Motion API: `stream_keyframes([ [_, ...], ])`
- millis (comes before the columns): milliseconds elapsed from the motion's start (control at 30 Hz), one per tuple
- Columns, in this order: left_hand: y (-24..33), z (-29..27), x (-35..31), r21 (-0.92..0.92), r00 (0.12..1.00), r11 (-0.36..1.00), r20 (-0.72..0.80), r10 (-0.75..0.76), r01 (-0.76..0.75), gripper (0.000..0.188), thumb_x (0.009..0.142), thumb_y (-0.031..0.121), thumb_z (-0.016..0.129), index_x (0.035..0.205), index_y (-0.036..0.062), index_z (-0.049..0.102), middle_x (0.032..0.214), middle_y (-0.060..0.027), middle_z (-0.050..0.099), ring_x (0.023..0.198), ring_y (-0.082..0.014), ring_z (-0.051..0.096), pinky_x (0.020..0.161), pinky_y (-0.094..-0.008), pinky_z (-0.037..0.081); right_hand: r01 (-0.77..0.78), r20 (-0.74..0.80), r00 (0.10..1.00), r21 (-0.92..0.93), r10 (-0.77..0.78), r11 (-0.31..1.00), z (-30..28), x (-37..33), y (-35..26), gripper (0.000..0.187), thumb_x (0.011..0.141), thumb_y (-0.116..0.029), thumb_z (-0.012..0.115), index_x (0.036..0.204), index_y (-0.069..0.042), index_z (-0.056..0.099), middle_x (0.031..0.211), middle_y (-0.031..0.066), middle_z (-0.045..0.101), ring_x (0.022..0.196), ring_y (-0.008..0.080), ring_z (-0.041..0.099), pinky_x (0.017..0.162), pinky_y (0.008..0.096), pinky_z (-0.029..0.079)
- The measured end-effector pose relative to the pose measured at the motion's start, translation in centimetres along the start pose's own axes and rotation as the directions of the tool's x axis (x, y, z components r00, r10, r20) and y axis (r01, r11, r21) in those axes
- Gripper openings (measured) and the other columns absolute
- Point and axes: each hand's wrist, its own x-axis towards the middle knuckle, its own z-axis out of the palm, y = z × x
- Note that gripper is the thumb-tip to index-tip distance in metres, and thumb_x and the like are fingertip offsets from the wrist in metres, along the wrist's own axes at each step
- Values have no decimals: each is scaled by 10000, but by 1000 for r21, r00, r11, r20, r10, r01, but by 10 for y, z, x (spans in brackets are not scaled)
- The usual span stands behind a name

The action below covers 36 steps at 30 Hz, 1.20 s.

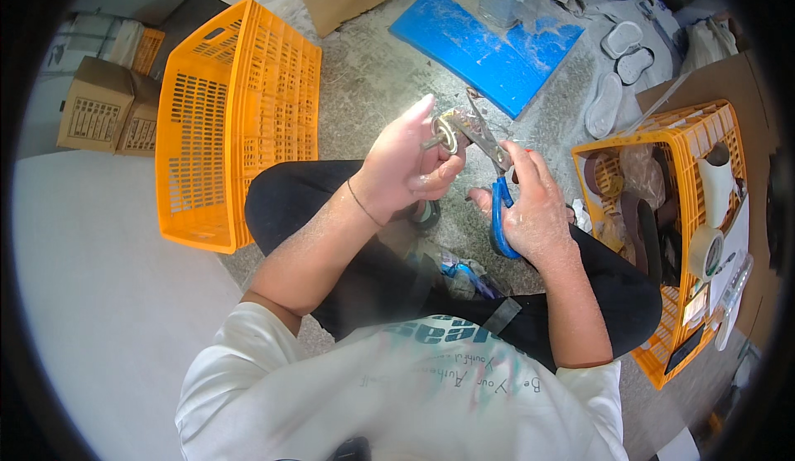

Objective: The person uses shears to trim a small cylindrical wooden object, then switches to sanding it with a sanding belt against a rotating grinding wheel. The person handles the object and sanding belt with both hands while seated on the floor.

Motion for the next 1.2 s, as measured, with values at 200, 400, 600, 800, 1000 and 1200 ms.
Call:
stream_keyframes([
  [200,-12,-6,4,85,994,991,53,100,-104,578,1018,595,304,1063,118,626,669,-42,533,462,-126,363,456,-238,270,-27,25,999,71,25,997,-6,-1,-4,767,773,-344,824,1370,-15,473,1191,182,568,1090,369,601,912,440,487],
  [400,-24,9,11,23,941,963,-209,267,-268,595,975,588,338,1123,92,633,812,-72,636,556,-170,465,483,-264,314,-23,31,999,4,22,1000,0,-7,-12,836,775,-392,819,1399,0,425,1218,196,540,1124,387,582,937,452,480],
  [600,-29,19,12,-52,867,938,-401,295,-343,562,941,563,357,1072,92,636,900,-81,674,575,-179,483,485,-271,320,-28,102,994,-22,30,999,7,-7,-19,948,751,-474,812,1435,-3,353,1201,239,489,1117,419,550,933,486,484],
  [800,-25,12,7,-133,924,942,-275,264,-309,458,914,501,392,981,112,623,821,-61,633,523,-154,404,458,-273,285,1,120,993,8,-2,1000,7,-6,-22,967,746,-461,821,1433,20,341,1199,252,483,1132,430,529,956,484,471],
  [1000,-28,15,6,-102,896,942,-357,265,-319,416,905,474,394,941,127,621,769,-31,594,518,-139,373,453,-272,271,-66,133,989,47,60,997,8,-5,-24,767,824,-380,766,1362,24,397,1188,283,523,1095,455,567,917,502,489],
  [1200,-28,9,8,-83,927,949,-255,275,-305,396,901,468,403,924,136,618,751,-22,572,521,-143,367,458,-273,269,-35,58,998,-51,38,998,8,-9,-17,493,895,-273,718,1243,4,504,1048,276,626,975,463,638,818,492,514],
])
